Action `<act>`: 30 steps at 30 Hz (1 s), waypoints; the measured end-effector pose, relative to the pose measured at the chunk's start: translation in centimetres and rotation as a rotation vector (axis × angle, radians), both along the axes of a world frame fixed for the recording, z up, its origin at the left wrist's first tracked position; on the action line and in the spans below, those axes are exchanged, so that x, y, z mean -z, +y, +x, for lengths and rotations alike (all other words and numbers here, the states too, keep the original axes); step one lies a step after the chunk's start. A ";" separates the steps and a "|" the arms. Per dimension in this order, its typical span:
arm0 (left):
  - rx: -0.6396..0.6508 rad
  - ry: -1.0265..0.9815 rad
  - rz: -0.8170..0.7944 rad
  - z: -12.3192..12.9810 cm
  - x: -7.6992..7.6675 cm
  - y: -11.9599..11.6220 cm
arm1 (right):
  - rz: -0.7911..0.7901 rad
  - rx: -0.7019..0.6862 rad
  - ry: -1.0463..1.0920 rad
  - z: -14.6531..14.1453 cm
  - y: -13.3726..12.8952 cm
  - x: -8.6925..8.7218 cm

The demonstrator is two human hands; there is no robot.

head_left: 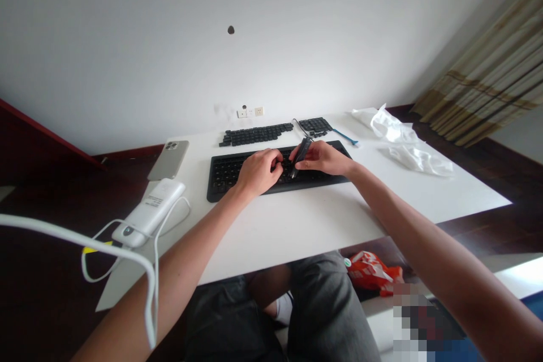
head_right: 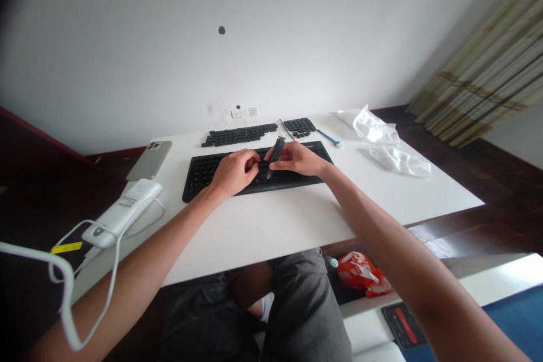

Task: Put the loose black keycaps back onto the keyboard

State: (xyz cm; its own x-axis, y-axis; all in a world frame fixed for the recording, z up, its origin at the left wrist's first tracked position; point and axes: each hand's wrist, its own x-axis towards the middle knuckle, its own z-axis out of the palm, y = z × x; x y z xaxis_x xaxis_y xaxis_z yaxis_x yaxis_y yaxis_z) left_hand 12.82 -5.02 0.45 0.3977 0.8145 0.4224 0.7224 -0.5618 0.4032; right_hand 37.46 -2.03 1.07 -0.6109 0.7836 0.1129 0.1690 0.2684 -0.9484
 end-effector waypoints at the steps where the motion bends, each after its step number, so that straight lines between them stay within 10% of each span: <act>1: -0.002 0.005 0.004 -0.1 0.1 0.1 | 0.009 -0.001 -0.004 0.0 0.0 0.0; 30: -0.278 0.032 0.016 -2.0 -0.6 0.8 | 0.142 -0.030 -0.036 -3.4 -2.0 0.3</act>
